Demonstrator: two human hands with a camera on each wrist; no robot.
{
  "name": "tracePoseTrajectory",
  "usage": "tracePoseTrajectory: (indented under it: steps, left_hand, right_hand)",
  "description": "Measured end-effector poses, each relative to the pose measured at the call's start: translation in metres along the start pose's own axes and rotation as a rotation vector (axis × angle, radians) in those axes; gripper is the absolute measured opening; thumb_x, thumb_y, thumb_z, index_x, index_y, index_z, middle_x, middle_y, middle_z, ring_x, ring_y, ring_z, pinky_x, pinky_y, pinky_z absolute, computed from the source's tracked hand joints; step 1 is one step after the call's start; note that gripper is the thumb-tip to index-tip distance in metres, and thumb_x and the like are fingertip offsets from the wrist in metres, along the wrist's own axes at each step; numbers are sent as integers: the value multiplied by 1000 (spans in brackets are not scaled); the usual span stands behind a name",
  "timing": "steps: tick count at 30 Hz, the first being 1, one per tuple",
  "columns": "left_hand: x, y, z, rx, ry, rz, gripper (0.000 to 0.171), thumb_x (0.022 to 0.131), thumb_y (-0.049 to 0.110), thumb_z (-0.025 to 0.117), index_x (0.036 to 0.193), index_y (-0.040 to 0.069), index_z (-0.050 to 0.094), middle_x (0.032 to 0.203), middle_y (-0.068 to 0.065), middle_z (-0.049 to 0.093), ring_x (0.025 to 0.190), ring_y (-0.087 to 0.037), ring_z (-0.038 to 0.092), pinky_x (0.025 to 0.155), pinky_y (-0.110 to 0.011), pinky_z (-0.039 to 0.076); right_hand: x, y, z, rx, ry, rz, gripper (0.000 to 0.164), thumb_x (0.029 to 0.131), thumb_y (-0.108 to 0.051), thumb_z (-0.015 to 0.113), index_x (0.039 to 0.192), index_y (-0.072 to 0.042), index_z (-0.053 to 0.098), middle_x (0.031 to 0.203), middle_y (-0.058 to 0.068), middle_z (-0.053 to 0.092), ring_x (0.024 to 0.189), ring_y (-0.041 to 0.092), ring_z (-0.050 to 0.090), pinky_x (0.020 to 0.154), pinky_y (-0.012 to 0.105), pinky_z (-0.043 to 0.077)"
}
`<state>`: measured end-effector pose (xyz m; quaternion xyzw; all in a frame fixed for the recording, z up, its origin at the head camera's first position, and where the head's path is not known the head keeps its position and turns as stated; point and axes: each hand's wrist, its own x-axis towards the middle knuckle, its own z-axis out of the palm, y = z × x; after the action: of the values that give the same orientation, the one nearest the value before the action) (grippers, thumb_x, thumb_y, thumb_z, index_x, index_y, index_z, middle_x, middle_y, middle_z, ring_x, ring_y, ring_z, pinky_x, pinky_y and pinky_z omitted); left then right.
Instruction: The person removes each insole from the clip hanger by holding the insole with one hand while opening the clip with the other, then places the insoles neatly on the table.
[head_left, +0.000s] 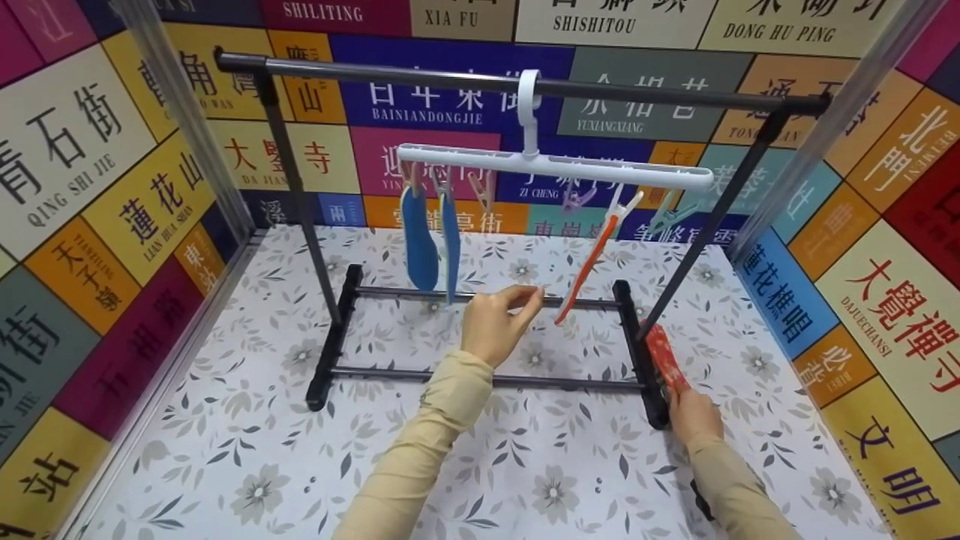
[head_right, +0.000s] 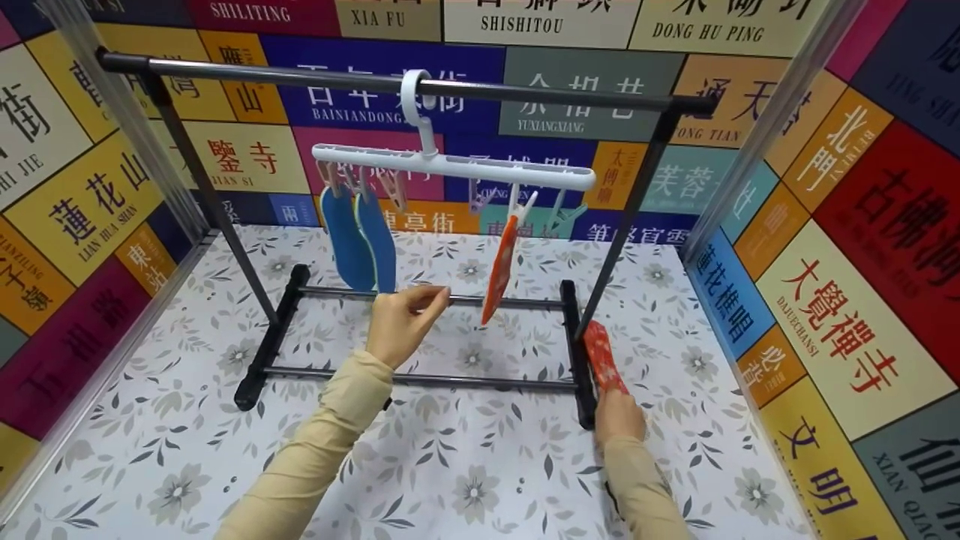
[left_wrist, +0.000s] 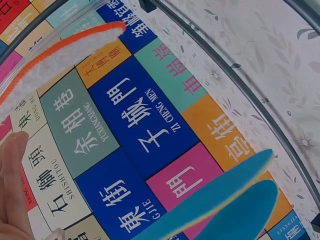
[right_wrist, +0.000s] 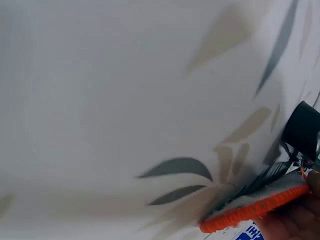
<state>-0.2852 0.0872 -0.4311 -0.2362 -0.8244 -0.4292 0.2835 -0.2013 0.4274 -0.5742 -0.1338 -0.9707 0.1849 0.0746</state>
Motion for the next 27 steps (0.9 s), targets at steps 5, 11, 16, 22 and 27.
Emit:
tracePoseTrajectory:
  steps: [5,11,16,22,27]
  left_hand:
    - [-2,-2,0,14,4,2,19,92,29,69,97,14,80,88,1,78,81,-10,75,72,-27,58]
    - [-3,-3,-1,14,-2,6,20,94,29,67,98,14,80,88,-1,78,81,-10,75,73,-28,58]
    - [-4,-5,-1,17,-12,-5,22,95,31,66,98,14,80,89,0,78,82,-11,75,73,-27,58]
    - [-5,-6,-1,10,-24,-25,26,95,34,64,99,14,79,91,0,78,83,-12,75,75,-27,58]
    - [-5,-8,-1,17,-25,-36,25,96,34,64,99,14,79,91,0,78,84,-12,75,75,-27,58]
  right_hand:
    - [11,-1,-1,-3,-39,-14,25,99,-13,49,95,10,60,86,42,61,76,59,60,63,64,45]
    - [21,0,0,-8,-54,-30,26,97,-11,49,94,12,60,91,43,60,82,60,60,70,66,46]
    - [29,-1,3,1,-79,-38,29,98,-10,47,93,14,62,98,43,61,88,59,60,76,65,46]
    - [36,-1,4,4,-93,-35,29,99,-9,45,97,15,61,100,43,61,93,61,59,79,66,46]
    - [40,-3,1,14,-125,16,33,100,-12,42,105,15,60,105,44,59,97,61,58,80,66,46]
